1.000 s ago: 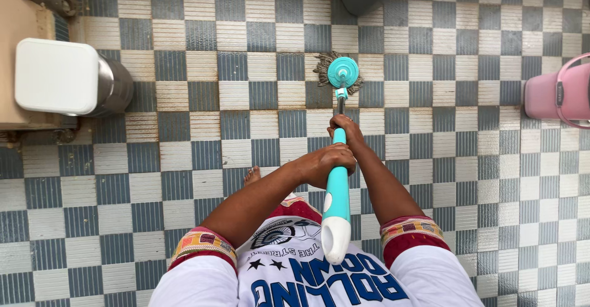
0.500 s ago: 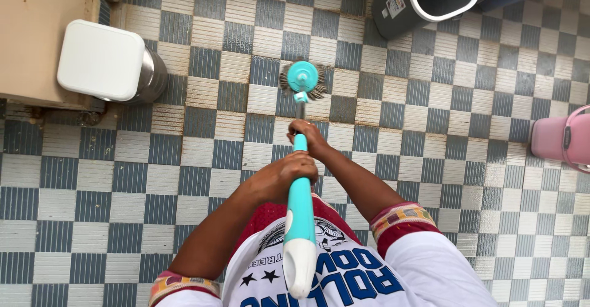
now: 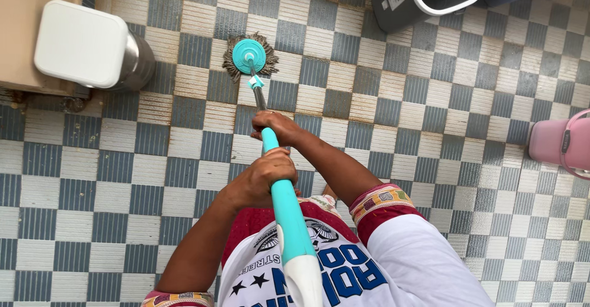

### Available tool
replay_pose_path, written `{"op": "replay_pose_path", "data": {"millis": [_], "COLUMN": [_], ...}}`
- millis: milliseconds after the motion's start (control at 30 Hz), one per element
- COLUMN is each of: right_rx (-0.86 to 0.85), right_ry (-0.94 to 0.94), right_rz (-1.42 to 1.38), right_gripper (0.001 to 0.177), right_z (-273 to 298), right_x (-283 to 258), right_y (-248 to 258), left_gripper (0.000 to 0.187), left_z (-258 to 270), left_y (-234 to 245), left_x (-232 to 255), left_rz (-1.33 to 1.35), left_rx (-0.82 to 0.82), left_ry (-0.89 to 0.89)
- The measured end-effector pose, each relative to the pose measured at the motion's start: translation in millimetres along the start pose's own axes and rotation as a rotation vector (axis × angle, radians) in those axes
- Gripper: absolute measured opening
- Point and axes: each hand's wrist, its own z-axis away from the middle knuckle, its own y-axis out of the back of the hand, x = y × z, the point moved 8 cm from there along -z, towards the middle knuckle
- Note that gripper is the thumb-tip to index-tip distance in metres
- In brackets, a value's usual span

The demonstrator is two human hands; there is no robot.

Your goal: The person cleans the tiled floor by moving a mop back and forth using both hands on the handle.

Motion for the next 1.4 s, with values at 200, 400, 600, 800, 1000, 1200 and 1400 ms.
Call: {"op": "replay_pose_path", "data": {"millis": [200,400,600,800,1000,1200,1400], "right_rx": [0.001,0.083,0.212,0.320,0.354,0.476,0.573], "right_ry": [0.021,-0.027,-0.130,-0.335,-0.531,-0.473,-0.334], "right_rz": [0.037,0.106,0.194,0.181,0.189,0.140,0.105], "right_gripper": [0.029,0.023,0.024,0.026,0.027,0.024,0.025], "right_z": [115,265,414,525,558,519,416], "right_x": [27,76,144,212,248,249,213], "right_y": [77,159,218,257,239,214,177], "left_gripper": [0.030,0.026,0.029,0.031,0.028,0.030,0.029], "left_z": [-78,-161,-230,-271,-255,-239,-214], "left_y": [-105,-239,-371,-460,-490,-435,-315], "left_x": [34,63,84,80,52,46,47], "left_rz": [0.068,0.134,0.175,0.220,0.254,0.216,0.188], "left_rx": [0.012,-0.054,-0.175,-0.271,-0.259,-0.338,-0.335], "left_ry": [-0.054,-0.106,-0.176,-0.218,-0.242,-0.227,-0.136]}}
